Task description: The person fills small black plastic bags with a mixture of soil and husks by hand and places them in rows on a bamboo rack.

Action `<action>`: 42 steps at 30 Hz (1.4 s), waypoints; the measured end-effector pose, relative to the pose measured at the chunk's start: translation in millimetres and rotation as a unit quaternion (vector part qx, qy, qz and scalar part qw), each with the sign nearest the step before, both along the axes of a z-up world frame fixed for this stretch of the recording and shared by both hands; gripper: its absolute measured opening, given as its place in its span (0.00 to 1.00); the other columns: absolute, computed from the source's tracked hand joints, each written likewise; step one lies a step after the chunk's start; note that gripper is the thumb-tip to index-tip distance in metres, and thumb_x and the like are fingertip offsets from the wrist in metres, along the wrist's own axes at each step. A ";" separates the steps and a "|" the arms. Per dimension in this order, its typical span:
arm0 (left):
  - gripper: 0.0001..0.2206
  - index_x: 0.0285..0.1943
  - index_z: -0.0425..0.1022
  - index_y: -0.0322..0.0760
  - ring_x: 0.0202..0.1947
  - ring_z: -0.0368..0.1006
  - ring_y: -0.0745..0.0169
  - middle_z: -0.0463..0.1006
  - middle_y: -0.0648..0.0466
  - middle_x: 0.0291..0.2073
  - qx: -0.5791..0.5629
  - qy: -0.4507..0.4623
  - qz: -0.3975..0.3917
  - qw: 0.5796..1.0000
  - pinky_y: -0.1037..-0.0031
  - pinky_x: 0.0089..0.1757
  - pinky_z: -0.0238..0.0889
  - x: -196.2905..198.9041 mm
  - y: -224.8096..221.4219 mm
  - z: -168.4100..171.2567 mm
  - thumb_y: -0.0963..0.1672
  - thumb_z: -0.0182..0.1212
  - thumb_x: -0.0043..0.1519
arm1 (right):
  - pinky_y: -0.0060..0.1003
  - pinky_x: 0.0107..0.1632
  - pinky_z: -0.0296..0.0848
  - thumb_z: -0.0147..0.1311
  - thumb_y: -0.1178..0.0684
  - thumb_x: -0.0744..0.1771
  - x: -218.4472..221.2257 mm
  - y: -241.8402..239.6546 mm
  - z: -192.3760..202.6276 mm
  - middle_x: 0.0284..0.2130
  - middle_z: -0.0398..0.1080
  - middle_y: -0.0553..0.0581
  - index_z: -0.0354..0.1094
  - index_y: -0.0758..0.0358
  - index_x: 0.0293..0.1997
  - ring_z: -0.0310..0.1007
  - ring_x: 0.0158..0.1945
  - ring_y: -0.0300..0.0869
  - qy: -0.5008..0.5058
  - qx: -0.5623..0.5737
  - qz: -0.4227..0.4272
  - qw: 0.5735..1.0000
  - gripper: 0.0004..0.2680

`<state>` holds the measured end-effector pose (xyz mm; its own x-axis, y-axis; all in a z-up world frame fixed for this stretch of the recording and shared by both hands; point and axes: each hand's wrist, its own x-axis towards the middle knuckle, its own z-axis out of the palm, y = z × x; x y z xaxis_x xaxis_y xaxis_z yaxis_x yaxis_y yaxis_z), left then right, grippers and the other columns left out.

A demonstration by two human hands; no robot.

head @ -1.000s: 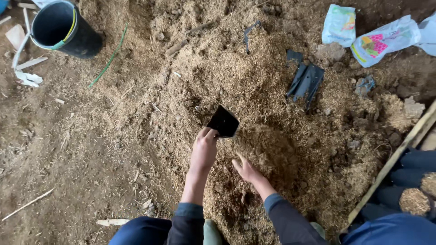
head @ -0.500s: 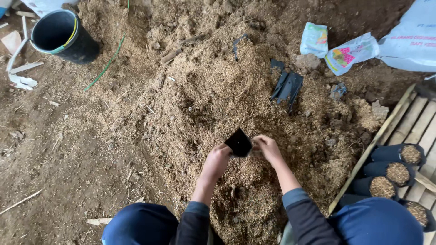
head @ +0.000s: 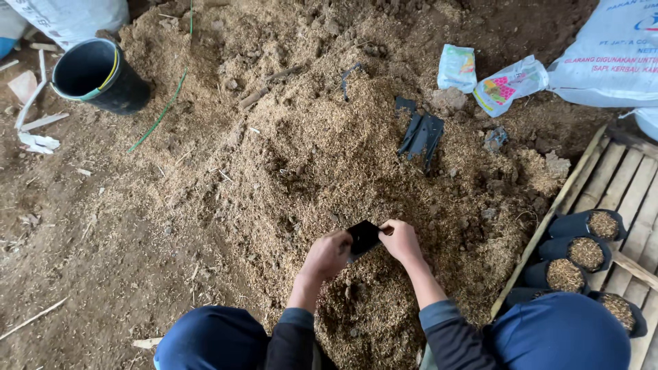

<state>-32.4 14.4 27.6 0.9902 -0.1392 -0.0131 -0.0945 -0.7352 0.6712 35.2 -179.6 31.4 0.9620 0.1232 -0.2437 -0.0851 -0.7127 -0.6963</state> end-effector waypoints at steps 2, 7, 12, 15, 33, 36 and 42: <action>0.08 0.41 0.69 0.42 0.35 0.72 0.37 0.71 0.46 0.37 0.000 -0.003 0.058 0.998 0.54 0.36 0.66 -2.4 -6.7 28.3 0.44 0.56 0.53 | 0.39 0.39 0.74 0.56 0.56 0.58 -5.7 3.8 15.9 0.32 0.73 0.57 0.73 0.58 0.35 0.74 0.39 0.49 0.008 0.012 0.002 1.000 0.06; 0.19 0.44 0.63 0.35 0.38 0.70 0.31 0.67 0.42 0.42 0.020 0.064 0.137 0.988 0.50 0.39 0.66 1.8 -6.4 9.4 0.49 0.61 0.52 | 0.38 0.39 0.74 0.55 0.58 0.58 -12.4 7.6 41.2 0.31 0.73 0.59 0.74 0.59 0.33 0.74 0.39 0.50 0.014 0.034 0.013 0.999 0.06; 0.14 0.34 0.70 0.41 0.32 0.73 0.40 0.73 0.48 0.30 0.050 0.089 0.146 0.984 0.54 0.34 0.68 11.8 -9.7 -42.2 0.52 0.58 0.49 | 0.38 0.37 0.74 0.54 0.58 0.57 -6.5 6.4 32.2 0.29 0.74 0.59 0.74 0.59 0.33 0.74 0.36 0.47 0.035 0.040 0.025 0.998 0.06; 0.17 0.38 0.70 0.38 0.36 0.72 0.35 0.73 0.44 0.36 0.063 0.121 0.116 0.984 0.52 0.38 0.67 7.9 -14.1 -26.6 0.51 0.59 0.47 | 0.37 0.39 0.73 0.55 0.58 0.57 -3.8 5.1 21.7 0.29 0.74 0.59 0.74 0.59 0.32 0.74 0.37 0.48 0.053 0.062 0.023 0.996 0.06; 0.07 0.34 0.72 0.33 0.32 0.73 0.38 0.73 0.43 0.28 0.015 0.061 0.151 0.987 0.56 0.34 0.70 6.6 -9.0 -54.1 0.43 0.57 0.52 | 0.53 0.54 0.65 0.49 0.52 0.64 -6.1 -11.2 -96.2 0.51 0.55 0.61 0.57 0.51 0.54 0.58 0.55 0.61 0.112 0.056 -0.016 0.992 0.13; 0.07 0.34 0.72 0.35 0.33 0.73 0.40 0.74 0.44 0.28 -0.014 0.054 0.167 0.984 0.56 0.34 0.69 10.2 -8.8 -59.1 0.44 0.58 0.52 | 0.52 0.52 0.66 0.45 0.40 0.64 -3.1 -20.4 -87.6 0.47 0.64 0.62 0.61 0.52 0.53 0.63 0.52 0.56 0.120 0.107 -0.092 0.983 0.15; 0.08 0.34 0.73 0.37 0.33 0.74 0.42 0.75 0.46 0.29 -0.029 0.092 0.178 0.979 0.58 0.35 0.69 15.6 -15.0 -50.7 0.45 0.58 0.51 | 0.58 0.63 0.41 0.50 0.39 0.64 -23.9 0.4 38.5 0.63 0.39 0.73 0.38 0.71 0.66 0.37 0.67 0.59 0.224 0.297 -0.293 0.881 0.31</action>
<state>-16.8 -0.7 -23.1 0.9578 0.2076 -0.1986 0.2870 -0.6597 0.6946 11.2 -179.3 69.9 0.7262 -0.1295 -0.6752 -0.6785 0.0236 -0.7343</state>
